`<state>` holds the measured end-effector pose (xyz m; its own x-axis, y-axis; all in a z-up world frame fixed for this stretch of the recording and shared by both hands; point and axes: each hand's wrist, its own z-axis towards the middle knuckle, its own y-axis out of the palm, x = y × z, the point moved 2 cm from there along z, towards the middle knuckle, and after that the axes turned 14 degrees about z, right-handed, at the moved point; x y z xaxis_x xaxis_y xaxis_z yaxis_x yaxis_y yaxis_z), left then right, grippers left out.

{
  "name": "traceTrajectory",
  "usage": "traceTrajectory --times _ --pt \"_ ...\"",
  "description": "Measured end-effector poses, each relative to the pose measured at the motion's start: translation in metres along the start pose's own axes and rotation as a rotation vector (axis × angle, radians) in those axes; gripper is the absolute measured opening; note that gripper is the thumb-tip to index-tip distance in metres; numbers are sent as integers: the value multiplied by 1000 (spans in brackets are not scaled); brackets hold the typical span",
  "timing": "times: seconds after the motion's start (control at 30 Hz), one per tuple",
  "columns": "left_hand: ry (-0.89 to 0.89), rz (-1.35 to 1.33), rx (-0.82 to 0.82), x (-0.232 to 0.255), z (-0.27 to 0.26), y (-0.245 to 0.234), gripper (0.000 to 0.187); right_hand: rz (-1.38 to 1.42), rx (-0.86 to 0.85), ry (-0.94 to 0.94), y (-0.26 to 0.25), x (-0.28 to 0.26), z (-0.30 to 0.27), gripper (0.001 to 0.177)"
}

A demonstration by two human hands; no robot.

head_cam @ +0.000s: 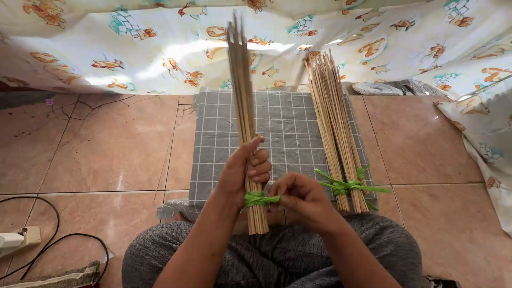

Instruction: Gathering thin wooden sticks into bundles and securing them with green plastic ties.

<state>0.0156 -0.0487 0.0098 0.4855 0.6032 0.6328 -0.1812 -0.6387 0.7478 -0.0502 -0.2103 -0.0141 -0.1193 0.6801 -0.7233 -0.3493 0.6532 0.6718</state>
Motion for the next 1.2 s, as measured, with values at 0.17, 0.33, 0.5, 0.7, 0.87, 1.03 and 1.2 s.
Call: traceTrajectory --times 0.17,0.33,0.5,0.7,0.87,1.03,1.2 --pt "75 0 -25 4 4 -7 27 218 -11 -4 -21 -3 9 22" --pt "127 -24 13 4 -2 -5 53 125 67 -51 -38 -9 8 49" --pt "404 19 305 5 -7 -2 78 33 419 -135 -22 -15 16 80" --pt "438 33 269 17 -9 -10 62 -69 611 -78 -6 -29 25 82" --pt "443 44 179 10 -7 -11 51 -53 444 176 -11 -12 24 90" --pt "424 48 96 5 -2 -6 45 -258 240 472 27 -14 17 79" --pt "475 86 149 6 3 -9 39 -473 72 220 17 -13 13 89"
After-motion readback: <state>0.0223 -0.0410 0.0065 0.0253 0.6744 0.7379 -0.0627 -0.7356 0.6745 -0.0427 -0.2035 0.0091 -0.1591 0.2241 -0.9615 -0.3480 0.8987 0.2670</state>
